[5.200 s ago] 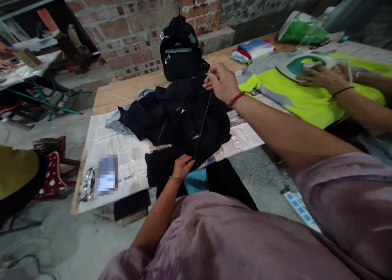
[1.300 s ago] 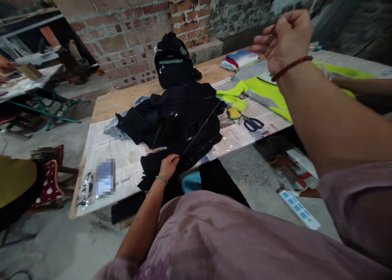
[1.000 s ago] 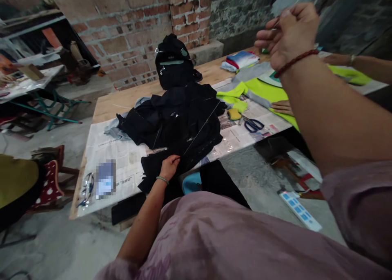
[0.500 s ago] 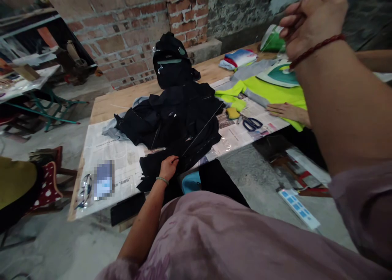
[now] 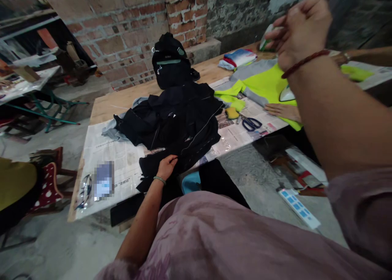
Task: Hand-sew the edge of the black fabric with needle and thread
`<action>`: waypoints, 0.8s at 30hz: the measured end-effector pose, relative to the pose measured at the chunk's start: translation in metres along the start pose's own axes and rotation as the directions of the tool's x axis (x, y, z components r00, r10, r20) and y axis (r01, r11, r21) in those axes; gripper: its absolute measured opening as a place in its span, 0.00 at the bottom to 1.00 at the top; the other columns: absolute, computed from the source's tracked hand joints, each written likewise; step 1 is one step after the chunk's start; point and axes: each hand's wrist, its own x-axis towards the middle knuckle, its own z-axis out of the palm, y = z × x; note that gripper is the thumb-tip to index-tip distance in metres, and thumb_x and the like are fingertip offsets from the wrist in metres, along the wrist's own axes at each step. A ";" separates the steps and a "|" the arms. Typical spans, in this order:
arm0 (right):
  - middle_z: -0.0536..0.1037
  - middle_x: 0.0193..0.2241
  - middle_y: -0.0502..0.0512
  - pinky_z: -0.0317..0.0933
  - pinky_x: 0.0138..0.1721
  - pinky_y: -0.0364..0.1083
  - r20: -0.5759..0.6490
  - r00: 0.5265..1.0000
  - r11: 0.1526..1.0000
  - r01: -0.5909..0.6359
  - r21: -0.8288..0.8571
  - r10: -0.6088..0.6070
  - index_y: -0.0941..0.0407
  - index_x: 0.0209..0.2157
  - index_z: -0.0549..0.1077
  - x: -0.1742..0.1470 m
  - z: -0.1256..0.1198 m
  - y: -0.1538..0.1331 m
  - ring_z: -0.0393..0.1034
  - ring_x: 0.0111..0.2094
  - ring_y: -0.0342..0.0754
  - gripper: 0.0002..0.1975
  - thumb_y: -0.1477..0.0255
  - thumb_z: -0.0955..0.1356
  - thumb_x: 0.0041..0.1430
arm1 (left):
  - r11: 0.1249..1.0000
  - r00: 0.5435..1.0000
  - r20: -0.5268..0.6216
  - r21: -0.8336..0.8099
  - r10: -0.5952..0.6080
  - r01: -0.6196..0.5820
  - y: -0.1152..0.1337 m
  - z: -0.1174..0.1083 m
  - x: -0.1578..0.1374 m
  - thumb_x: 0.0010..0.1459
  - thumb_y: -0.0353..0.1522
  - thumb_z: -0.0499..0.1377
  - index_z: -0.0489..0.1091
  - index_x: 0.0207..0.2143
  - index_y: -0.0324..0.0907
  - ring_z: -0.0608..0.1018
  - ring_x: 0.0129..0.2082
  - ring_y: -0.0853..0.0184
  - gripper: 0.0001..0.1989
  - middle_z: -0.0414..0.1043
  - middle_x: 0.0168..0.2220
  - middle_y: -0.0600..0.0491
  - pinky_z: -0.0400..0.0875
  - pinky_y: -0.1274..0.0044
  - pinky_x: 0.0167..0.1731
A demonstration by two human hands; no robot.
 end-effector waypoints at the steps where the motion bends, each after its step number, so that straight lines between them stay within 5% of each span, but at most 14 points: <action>1: 0.69 0.18 0.40 0.54 0.11 0.33 -0.039 0.997 0.993 0.055 -0.105 -0.059 0.52 0.29 0.56 -0.012 0.004 0.011 0.67 0.16 0.39 0.09 0.80 0.55 0.60 | 1.000 1.000 -0.001 -0.013 -0.001 0.001 0.001 -0.001 -0.001 0.48 0.30 0.58 0.74 0.34 0.43 0.74 0.33 0.67 0.09 0.74 0.31 0.54 0.67 0.75 0.38; 4: 0.71 0.20 0.43 0.58 0.12 0.35 0.132 0.989 0.961 -0.021 -0.277 0.059 0.54 0.28 0.60 -0.069 0.018 0.060 0.67 0.16 0.38 0.08 0.81 0.60 0.56 | 1.000 1.000 -0.013 0.011 0.014 -0.014 0.004 -0.003 -0.006 0.46 0.31 0.61 0.74 0.35 0.43 0.74 0.32 0.66 0.11 0.74 0.31 0.53 0.67 0.75 0.36; 7: 0.71 0.21 0.44 0.60 0.14 0.38 0.278 0.923 0.899 -0.134 -0.417 0.266 0.53 0.28 0.63 -0.144 0.030 0.123 0.68 0.18 0.40 0.06 0.77 0.60 0.56 | 0.981 0.996 0.011 0.170 0.087 -0.088 0.000 -0.007 -0.013 0.45 0.34 0.63 0.74 0.37 0.43 0.74 0.34 0.64 0.14 0.74 0.36 0.51 0.67 0.74 0.38; 12: 0.74 0.26 0.47 0.66 0.34 0.45 0.456 0.866 0.823 0.100 -0.559 0.205 0.50 0.30 0.67 -0.229 0.030 0.204 0.72 0.30 0.44 0.04 0.70 0.62 0.56 | 0.851 0.979 0.052 0.487 0.196 -0.196 -0.016 -0.019 -0.027 0.47 0.32 0.61 0.74 0.33 0.42 0.73 0.37 0.63 0.08 0.73 0.35 0.49 0.66 0.72 0.41; 20: 0.73 0.22 0.49 0.61 0.30 0.42 0.261 0.937 0.658 0.046 -0.752 0.233 0.56 0.34 0.66 -0.224 -0.017 0.255 0.69 0.22 0.43 0.07 0.71 0.59 0.57 | 0.789 0.943 0.026 0.539 0.333 -0.294 -0.015 -0.025 -0.018 0.54 0.27 0.53 0.71 0.36 0.42 0.74 0.38 0.66 0.08 0.73 0.37 0.51 0.67 0.74 0.41; 24: 0.73 0.23 0.50 0.61 0.30 0.42 0.262 0.948 0.625 0.095 -0.775 0.180 0.56 0.34 0.66 -0.221 -0.025 0.261 0.69 0.23 0.43 0.08 0.71 0.58 0.57 | 0.627 0.890 0.067 0.686 0.451 -0.369 0.005 -0.036 0.002 0.56 0.26 0.51 0.69 0.38 0.43 0.74 0.37 0.66 0.10 0.72 0.37 0.50 0.67 0.75 0.37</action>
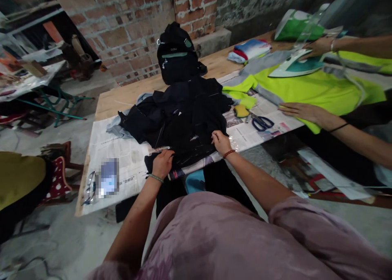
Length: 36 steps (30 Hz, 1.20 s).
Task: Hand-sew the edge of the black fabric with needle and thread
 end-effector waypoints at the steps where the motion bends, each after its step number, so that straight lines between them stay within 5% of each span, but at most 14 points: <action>1: 0.73 0.24 0.51 0.61 0.31 0.42 -0.017 1.000 1.000 0.008 -0.008 -0.008 0.56 0.34 0.66 0.000 0.001 0.001 0.69 0.23 0.43 0.08 0.71 0.58 0.58 | 0.996 0.999 -0.005 0.075 0.040 -0.040 0.000 -0.004 0.005 0.56 0.26 0.50 0.69 0.39 0.43 0.74 0.36 0.65 0.11 0.72 0.37 0.50 0.67 0.74 0.37; 4: 0.73 0.24 0.51 0.61 0.31 0.43 -0.055 0.998 1.000 0.021 -0.022 -0.022 0.57 0.34 0.67 -0.002 0.003 0.001 0.68 0.23 0.43 0.08 0.71 0.58 0.58 | 0.954 0.983 0.008 0.239 0.183 -0.180 0.002 -0.009 0.008 0.56 0.25 0.50 0.69 0.41 0.42 0.74 0.34 0.63 0.13 0.72 0.37 0.47 0.65 0.70 0.36; 8: 0.72 0.22 0.50 0.61 0.31 0.42 -0.051 0.999 1.000 0.002 0.013 -0.001 0.56 0.34 0.67 -0.003 0.002 0.001 0.68 0.23 0.43 0.08 0.71 0.58 0.58 | 0.924 0.955 -0.034 0.264 0.294 -0.276 0.001 0.006 -0.018 0.57 0.26 0.50 0.70 0.42 0.42 0.74 0.33 0.65 0.13 0.73 0.38 0.47 0.63 0.72 0.32; 16: 0.72 0.23 0.49 0.61 0.32 0.43 -0.058 0.998 0.998 -0.013 0.057 0.016 0.56 0.34 0.66 -0.003 0.001 0.004 0.68 0.23 0.43 0.07 0.71 0.59 0.57 | 0.984 0.961 -0.243 0.149 0.133 -0.099 0.014 0.027 -0.076 0.57 0.31 0.54 0.71 0.41 0.42 0.74 0.33 0.67 0.11 0.74 0.34 0.49 0.62 0.73 0.35; 21: 0.73 0.22 0.49 0.61 0.32 0.43 -0.056 0.998 0.998 -0.013 0.059 0.017 0.56 0.34 0.66 -0.003 0.001 0.004 0.68 0.23 0.43 0.08 0.70 0.59 0.57 | 0.975 0.976 -0.193 0.215 0.098 -0.056 0.032 0.017 -0.067 0.54 0.38 0.56 0.73 0.35 0.43 0.71 0.29 0.64 0.11 0.72 0.25 0.50 0.58 0.66 0.40; 29: 0.72 0.21 0.49 0.62 0.32 0.43 -0.052 0.998 0.998 -0.032 0.057 0.035 0.56 0.33 0.66 -0.002 0.001 0.003 0.69 0.23 0.44 0.08 0.70 0.59 0.57 | 0.978 0.992 -0.108 0.206 0.061 -0.037 0.060 0.013 -0.029 0.56 0.36 0.54 0.73 0.37 0.48 0.65 0.50 0.55 0.09 0.66 0.51 0.49 0.53 0.60 0.47; 36: 0.72 0.22 0.49 0.62 0.30 0.43 -0.055 0.996 0.991 -0.065 0.115 0.072 0.56 0.33 0.65 -0.001 0.002 0.005 0.68 0.22 0.42 0.08 0.69 0.59 0.56 | 0.982 0.994 -0.048 0.164 0.101 -0.091 0.058 0.028 -0.018 0.56 0.37 0.53 0.72 0.38 0.46 0.65 0.50 0.55 0.11 0.67 0.51 0.49 0.51 0.59 0.50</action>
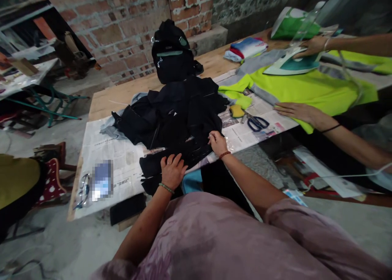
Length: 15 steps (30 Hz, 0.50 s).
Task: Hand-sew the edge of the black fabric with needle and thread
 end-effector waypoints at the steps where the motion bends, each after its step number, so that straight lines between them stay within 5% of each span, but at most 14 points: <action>1: 0.72 0.22 0.49 0.62 0.30 0.42 -0.008 1.000 0.999 -0.021 0.029 0.021 0.56 0.34 0.65 0.001 0.000 0.001 0.68 0.21 0.42 0.08 0.69 0.58 0.56 | 1.000 1.000 -0.003 -0.003 -0.003 0.003 -0.001 0.001 -0.001 0.56 0.38 0.53 0.72 0.39 0.46 0.66 0.50 0.55 0.12 0.68 0.50 0.49 0.51 0.59 0.50; 7: 0.71 0.25 0.48 0.61 0.22 0.40 -0.056 0.983 0.962 -0.157 0.221 0.173 0.56 0.41 0.64 0.003 -0.005 -0.013 0.65 0.18 0.38 0.13 0.68 0.58 0.56 | 0.999 0.997 -0.078 -0.031 -0.017 0.014 -0.011 0.008 -0.001 0.57 0.32 0.52 0.73 0.37 0.46 0.71 0.42 0.59 0.10 0.73 0.44 0.49 0.53 0.60 0.47; 13: 0.73 0.34 0.52 0.65 0.33 0.42 0.057 0.974 0.973 0.216 0.078 -0.221 0.52 0.49 0.65 -0.038 -0.003 -0.057 0.67 0.24 0.39 0.17 0.72 0.55 0.60 | 0.998 0.994 -0.105 -0.068 -0.002 -0.005 -0.011 0.012 0.007 0.56 0.31 0.52 0.73 0.36 0.45 0.70 0.41 0.58 0.10 0.73 0.44 0.48 0.53 0.60 0.45; 15: 0.73 0.35 0.52 0.65 0.35 0.41 0.103 0.961 0.964 0.246 0.101 -0.256 0.52 0.51 0.63 -0.054 0.003 -0.069 0.68 0.26 0.39 0.17 0.72 0.55 0.61 | 0.998 0.995 -0.100 -0.059 -0.006 0.001 -0.010 0.012 0.007 0.57 0.31 0.52 0.73 0.36 0.45 0.70 0.40 0.58 0.10 0.72 0.45 0.49 0.54 0.61 0.44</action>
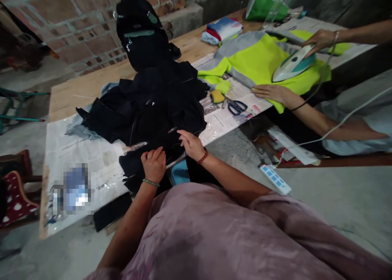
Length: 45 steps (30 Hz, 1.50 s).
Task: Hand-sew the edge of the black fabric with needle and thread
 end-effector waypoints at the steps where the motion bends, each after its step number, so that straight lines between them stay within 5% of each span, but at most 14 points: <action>1: 0.74 0.34 0.51 0.65 0.34 0.41 0.017 1.000 1.000 -0.015 0.023 0.014 0.53 0.51 0.62 -0.005 0.005 -0.006 0.69 0.26 0.39 0.17 0.71 0.56 0.61 | 1.000 1.000 0.003 0.009 -0.004 0.004 0.000 0.000 0.000 0.57 0.31 0.52 0.73 0.36 0.45 0.71 0.40 0.58 0.10 0.71 0.46 0.49 0.54 0.62 0.43; 7: 0.75 0.31 0.50 0.65 0.33 0.40 0.079 0.995 0.994 -0.066 0.084 0.059 0.54 0.36 0.71 -0.017 0.014 -0.014 0.70 0.28 0.40 0.10 0.67 0.60 0.60 | 0.998 1.000 0.023 0.054 -0.011 0.009 -0.004 -0.005 -0.011 0.56 0.33 0.53 0.73 0.36 0.45 0.70 0.40 0.58 0.10 0.68 0.50 0.48 0.56 0.64 0.39; 14: 0.74 0.30 0.52 0.65 0.35 0.42 -0.036 0.990 0.990 -0.138 0.018 0.138 0.55 0.36 0.71 -0.017 -0.019 0.007 0.69 0.30 0.42 0.11 0.68 0.59 0.59 | 0.994 1.000 0.001 0.102 0.030 -0.030 -0.011 -0.009 -0.028 0.56 0.31 0.53 0.73 0.34 0.45 0.69 0.42 0.58 0.09 0.69 0.49 0.51 0.58 0.65 0.39; 18: 0.73 0.33 0.55 0.64 0.40 0.44 0.092 0.993 0.993 0.085 -0.080 -0.078 0.55 0.34 0.72 -0.017 -0.032 0.008 0.68 0.36 0.44 0.10 0.70 0.60 0.59 | 0.997 1.000 -0.017 0.069 0.023 -0.021 -0.010 -0.008 -0.029 0.57 0.30 0.52 0.73 0.34 0.45 0.70 0.41 0.60 0.09 0.71 0.46 0.51 0.57 0.65 0.40; 24: 0.73 0.42 0.56 0.62 0.42 0.44 0.385 0.879 0.912 0.369 -0.178 -0.281 0.54 0.33 0.73 -0.021 -0.022 0.002 0.68 0.43 0.44 0.10 0.73 0.60 0.59 | 1.000 1.000 -0.030 0.006 -0.001 0.001 -0.009 -0.008 -0.022 0.57 0.30 0.52 0.73 0.34 0.45 0.71 0.38 0.62 0.09 0.74 0.42 0.50 0.56 0.65 0.41; 31: 0.74 0.39 0.56 0.61 0.39 0.45 0.389 0.887 0.845 0.396 -0.360 -0.249 0.55 0.34 0.73 -0.017 -0.012 0.015 0.69 0.38 0.45 0.11 0.76 0.60 0.58 | 1.000 0.999 -0.042 -0.011 0.000 -0.001 -0.011 -0.011 -0.016 0.58 0.31 0.52 0.73 0.34 0.44 0.71 0.37 0.63 0.09 0.74 0.41 0.51 0.56 0.66 0.41; 45: 0.76 0.37 0.55 0.63 0.40 0.46 0.324 0.898 0.859 0.401 -0.320 -0.298 0.54 0.36 0.74 -0.022 -0.040 0.016 0.70 0.38 0.45 0.12 0.74 0.60 0.59 | 0.994 0.998 -0.054 -0.103 0.025 -0.030 -0.004 -0.016 -0.020 0.57 0.33 0.53 0.71 0.30 0.42 0.72 0.38 0.64 0.08 0.74 0.34 0.50 0.58 0.67 0.44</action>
